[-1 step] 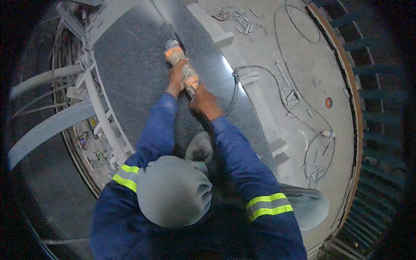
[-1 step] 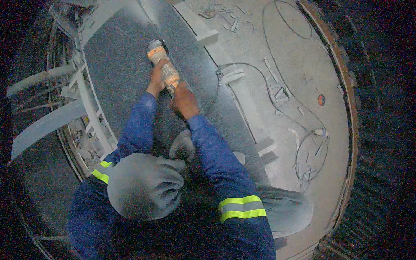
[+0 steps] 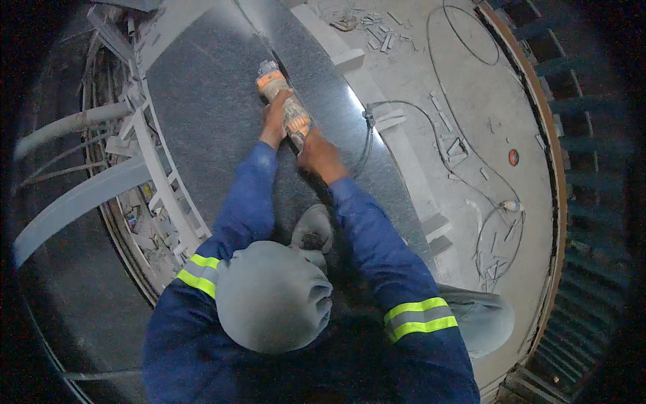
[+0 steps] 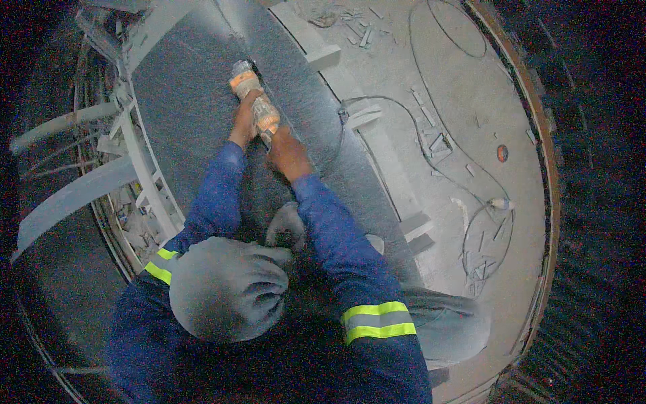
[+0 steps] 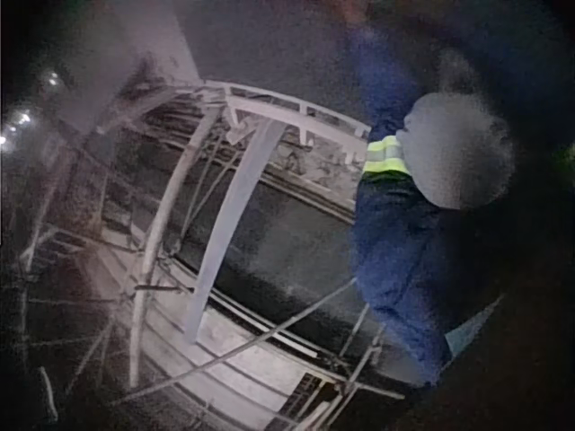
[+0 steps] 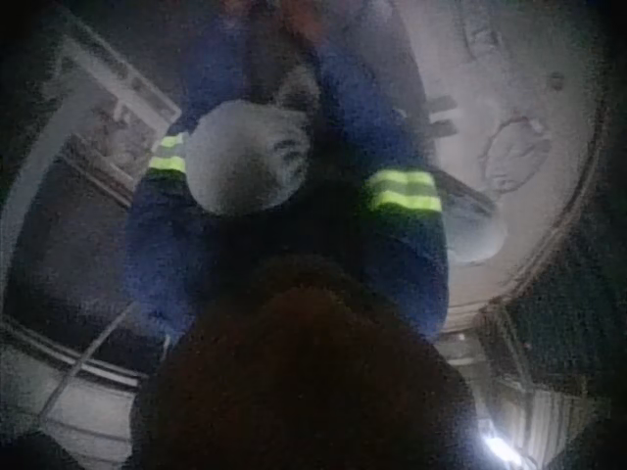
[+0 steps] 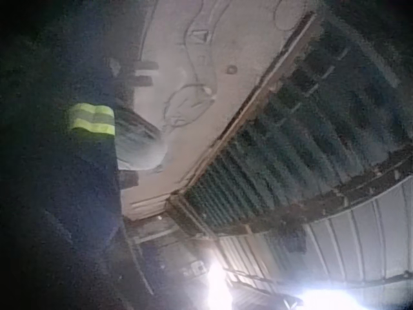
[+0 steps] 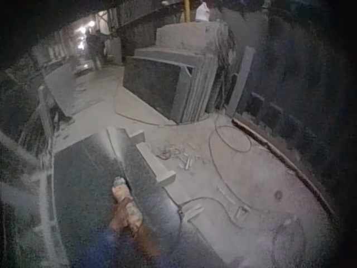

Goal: The person kneels on a dark speckled floor and uses an orange power tool to grind or polish the surface. The tool is moved back and forth along a seam or edge, generating dust as the person works.

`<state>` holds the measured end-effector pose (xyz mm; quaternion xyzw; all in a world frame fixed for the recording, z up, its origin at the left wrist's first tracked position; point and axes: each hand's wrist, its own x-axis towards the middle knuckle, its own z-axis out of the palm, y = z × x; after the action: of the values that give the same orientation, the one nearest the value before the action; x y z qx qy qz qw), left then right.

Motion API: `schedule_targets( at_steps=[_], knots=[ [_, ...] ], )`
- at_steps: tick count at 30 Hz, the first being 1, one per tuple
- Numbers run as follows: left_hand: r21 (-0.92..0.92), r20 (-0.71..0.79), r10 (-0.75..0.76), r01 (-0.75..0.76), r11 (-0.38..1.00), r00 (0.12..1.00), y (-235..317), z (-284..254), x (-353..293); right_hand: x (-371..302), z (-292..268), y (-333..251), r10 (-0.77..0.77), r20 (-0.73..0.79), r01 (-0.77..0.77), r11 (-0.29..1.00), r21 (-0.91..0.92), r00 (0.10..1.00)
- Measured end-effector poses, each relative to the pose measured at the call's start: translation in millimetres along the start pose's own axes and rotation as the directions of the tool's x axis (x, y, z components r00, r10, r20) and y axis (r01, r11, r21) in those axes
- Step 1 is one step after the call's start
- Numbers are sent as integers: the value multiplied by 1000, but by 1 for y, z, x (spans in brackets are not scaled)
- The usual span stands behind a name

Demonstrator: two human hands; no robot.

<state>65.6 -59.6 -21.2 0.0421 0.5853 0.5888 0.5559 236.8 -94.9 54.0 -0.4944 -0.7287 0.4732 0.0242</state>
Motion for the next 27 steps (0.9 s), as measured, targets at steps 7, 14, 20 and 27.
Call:
schedule_targets(
  at_steps=[7,14,20,27],
  knots=[
    [50,60,23,-26,998,998,19,-8,36,31,2,-7,-73,2,73,997,-17,997],
    [23,105,-17,15,1000,994,29,-2,19,26,-3,-17,-36,12,36,999,-15,999],
    [4,41,-22,21,1000,999,22,18,-12,5,0,-6,-13,2,13,997,-78,1000],
    [2,77,4,-4,1000,997,18,6,8,18,9,1,-28,-64,24,998,-65,998]
  ],
)
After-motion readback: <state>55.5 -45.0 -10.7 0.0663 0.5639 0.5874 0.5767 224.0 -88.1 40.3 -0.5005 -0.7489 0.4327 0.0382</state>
